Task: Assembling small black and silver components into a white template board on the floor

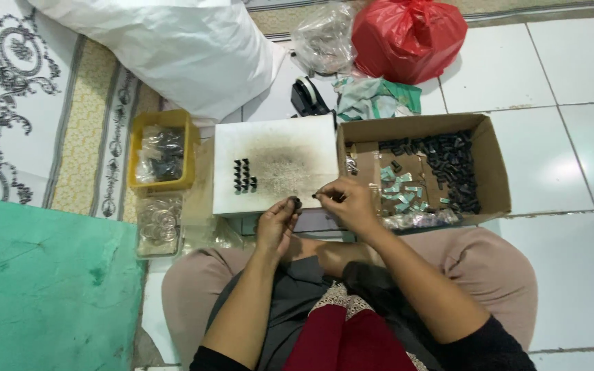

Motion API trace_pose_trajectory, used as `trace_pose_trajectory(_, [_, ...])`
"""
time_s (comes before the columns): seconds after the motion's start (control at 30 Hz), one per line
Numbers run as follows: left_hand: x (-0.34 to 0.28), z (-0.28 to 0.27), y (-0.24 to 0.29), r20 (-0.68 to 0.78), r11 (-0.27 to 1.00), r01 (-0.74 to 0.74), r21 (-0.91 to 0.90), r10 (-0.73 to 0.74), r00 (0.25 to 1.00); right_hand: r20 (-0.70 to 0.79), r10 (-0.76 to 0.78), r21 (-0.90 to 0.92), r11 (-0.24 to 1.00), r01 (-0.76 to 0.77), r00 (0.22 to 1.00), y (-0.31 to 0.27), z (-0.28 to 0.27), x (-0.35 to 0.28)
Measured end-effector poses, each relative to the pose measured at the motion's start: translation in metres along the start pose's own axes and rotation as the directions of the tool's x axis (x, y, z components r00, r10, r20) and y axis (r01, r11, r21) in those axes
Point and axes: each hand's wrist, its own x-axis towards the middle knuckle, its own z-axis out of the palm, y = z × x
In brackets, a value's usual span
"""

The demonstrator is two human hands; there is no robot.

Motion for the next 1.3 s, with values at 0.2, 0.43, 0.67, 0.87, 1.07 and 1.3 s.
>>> trace_pose_trajectory(0.2, [-0.004, -0.006, 0.005, 0.004, 1.0, -0.027, -0.002, 0.027, 1.0, 0.003, -0.058, 0.005, 0.998, 0.058, 0.998, -0.02, 0.046, 0.007])
trace_pose_trajectory(0.43, [-0.001, -0.005, 0.011, -0.042, 0.997, -0.065, -0.046, 0.063, 0.997, 0.1, -0.093, -0.084, 0.991, 0.102, 0.991, -0.034, 0.051, 0.018])
trace_pose_trajectory(0.67, [-0.001, -0.006, 0.015, -0.103, 0.992, -0.124, -0.035, 0.12, 0.987, 0.352, -0.142, -0.361, 0.891, 0.274, 0.925, -0.067, 0.05, 0.034])
trace_pose_trajectory(0.87, [0.001, -0.009, 0.015, -0.155, 0.989, -0.147, -0.005, 0.145, 0.977, 0.512, -0.158, -0.495, 0.749, 0.44, 0.845, -0.067, 0.068, 0.045])
trace_pose_trajectory(1.07, [-0.006, -0.005, 0.022, -0.182, 0.989, -0.145, -0.016, 0.14, 0.973, 0.556, -0.114, -0.51, 0.735, 0.446, 0.823, -0.06, 0.073, 0.052])
trace_pose_trajectory(1.3, [-0.002, 0.002, 0.03, -0.148, 0.983, -0.156, -0.101, 0.14, 0.979, 0.451, -0.008, -0.215, 0.97, 0.117, 0.892, -0.04, 0.06, 0.066])
